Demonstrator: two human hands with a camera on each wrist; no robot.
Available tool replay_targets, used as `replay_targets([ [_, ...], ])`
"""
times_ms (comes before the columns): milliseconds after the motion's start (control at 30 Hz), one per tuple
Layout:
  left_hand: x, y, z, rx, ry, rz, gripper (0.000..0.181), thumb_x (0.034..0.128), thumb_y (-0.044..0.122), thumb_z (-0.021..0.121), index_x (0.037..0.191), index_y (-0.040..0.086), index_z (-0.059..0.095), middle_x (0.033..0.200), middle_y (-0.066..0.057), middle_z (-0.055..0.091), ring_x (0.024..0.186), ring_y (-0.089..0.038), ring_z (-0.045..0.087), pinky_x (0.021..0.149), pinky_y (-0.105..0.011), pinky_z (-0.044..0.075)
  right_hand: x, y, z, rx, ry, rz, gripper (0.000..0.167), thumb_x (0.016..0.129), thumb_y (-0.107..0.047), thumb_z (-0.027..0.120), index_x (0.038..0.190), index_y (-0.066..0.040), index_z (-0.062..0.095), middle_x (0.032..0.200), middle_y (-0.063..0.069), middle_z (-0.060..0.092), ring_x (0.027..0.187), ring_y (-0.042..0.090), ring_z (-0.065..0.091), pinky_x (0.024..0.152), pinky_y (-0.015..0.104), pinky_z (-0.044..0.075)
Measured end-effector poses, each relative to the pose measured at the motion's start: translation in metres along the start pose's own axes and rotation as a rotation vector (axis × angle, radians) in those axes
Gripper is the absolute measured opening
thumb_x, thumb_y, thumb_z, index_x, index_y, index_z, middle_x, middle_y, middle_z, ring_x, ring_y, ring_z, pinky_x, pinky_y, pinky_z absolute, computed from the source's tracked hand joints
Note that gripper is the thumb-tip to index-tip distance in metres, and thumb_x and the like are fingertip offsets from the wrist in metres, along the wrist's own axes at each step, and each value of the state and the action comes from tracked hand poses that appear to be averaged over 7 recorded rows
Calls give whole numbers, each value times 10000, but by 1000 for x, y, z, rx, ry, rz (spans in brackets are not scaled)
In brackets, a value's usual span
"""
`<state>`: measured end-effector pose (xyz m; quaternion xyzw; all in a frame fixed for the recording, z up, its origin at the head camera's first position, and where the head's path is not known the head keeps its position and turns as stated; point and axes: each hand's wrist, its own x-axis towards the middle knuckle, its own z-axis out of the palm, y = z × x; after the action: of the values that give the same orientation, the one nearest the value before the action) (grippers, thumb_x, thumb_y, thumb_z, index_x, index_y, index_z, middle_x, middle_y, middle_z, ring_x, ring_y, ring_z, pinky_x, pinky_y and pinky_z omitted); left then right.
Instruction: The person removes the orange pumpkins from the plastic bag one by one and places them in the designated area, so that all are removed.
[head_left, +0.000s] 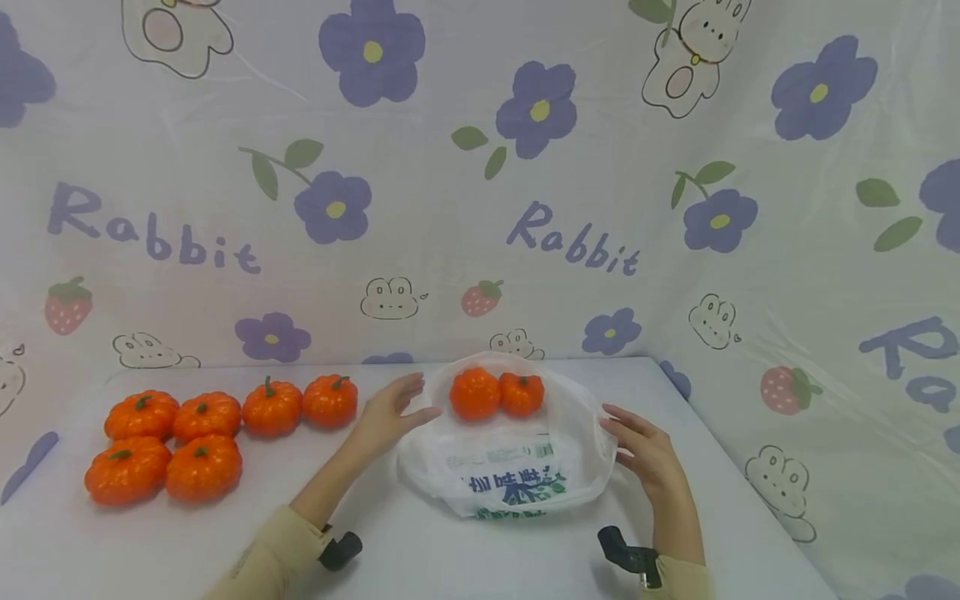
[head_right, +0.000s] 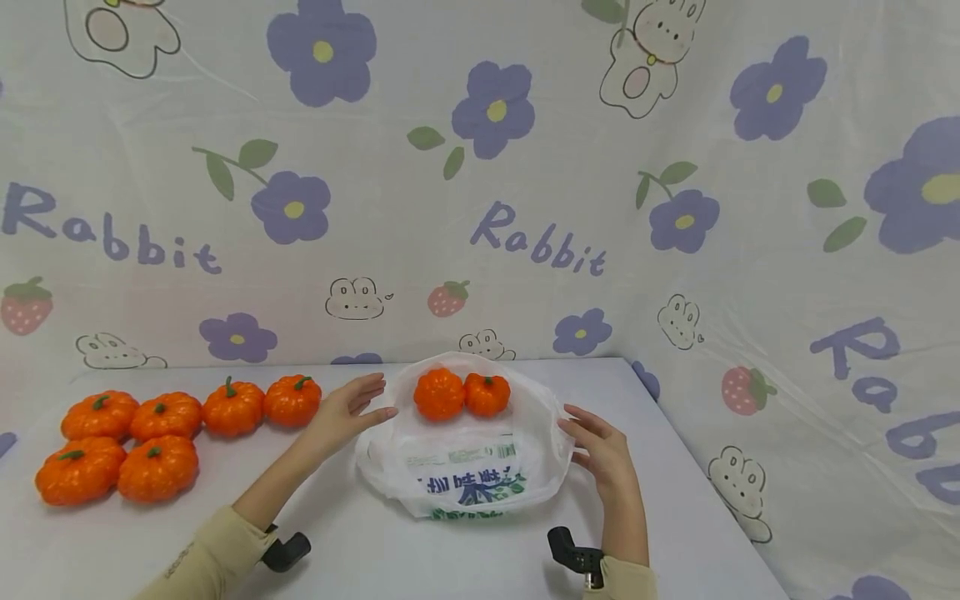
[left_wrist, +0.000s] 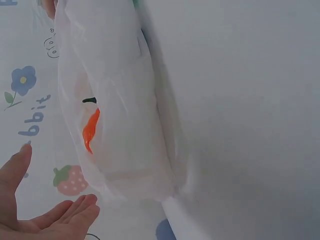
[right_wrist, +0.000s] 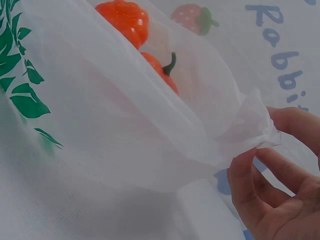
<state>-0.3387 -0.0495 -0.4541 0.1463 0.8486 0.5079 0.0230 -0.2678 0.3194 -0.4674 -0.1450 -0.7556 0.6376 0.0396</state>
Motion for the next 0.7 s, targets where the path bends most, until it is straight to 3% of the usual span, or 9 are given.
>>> replay_targets([
  [433, 21, 7, 26, -85, -39, -71, 724, 869, 419, 706, 1461, 106, 430, 1481, -119, 497, 1375, -313, 475, 1103, -484, 442, 0, 1, -1, 10, 2, -1, 633, 910, -384, 676, 1441, -106, 473, 1440, 89, 491, 1080, 128, 545, 1121, 481, 427],
  [700, 33, 12, 36, -71, -30, -146, 728, 887, 435, 673, 1468, 82, 412, 1494, -141, 475, 1379, -315, 464, 1118, -495, 426, 0, 1, -1, 0, -2, -6, 633, 911, -390, 673, 1440, -106, 475, 1409, 63, 515, 1070, 119, 547, 1112, 460, 440],
])
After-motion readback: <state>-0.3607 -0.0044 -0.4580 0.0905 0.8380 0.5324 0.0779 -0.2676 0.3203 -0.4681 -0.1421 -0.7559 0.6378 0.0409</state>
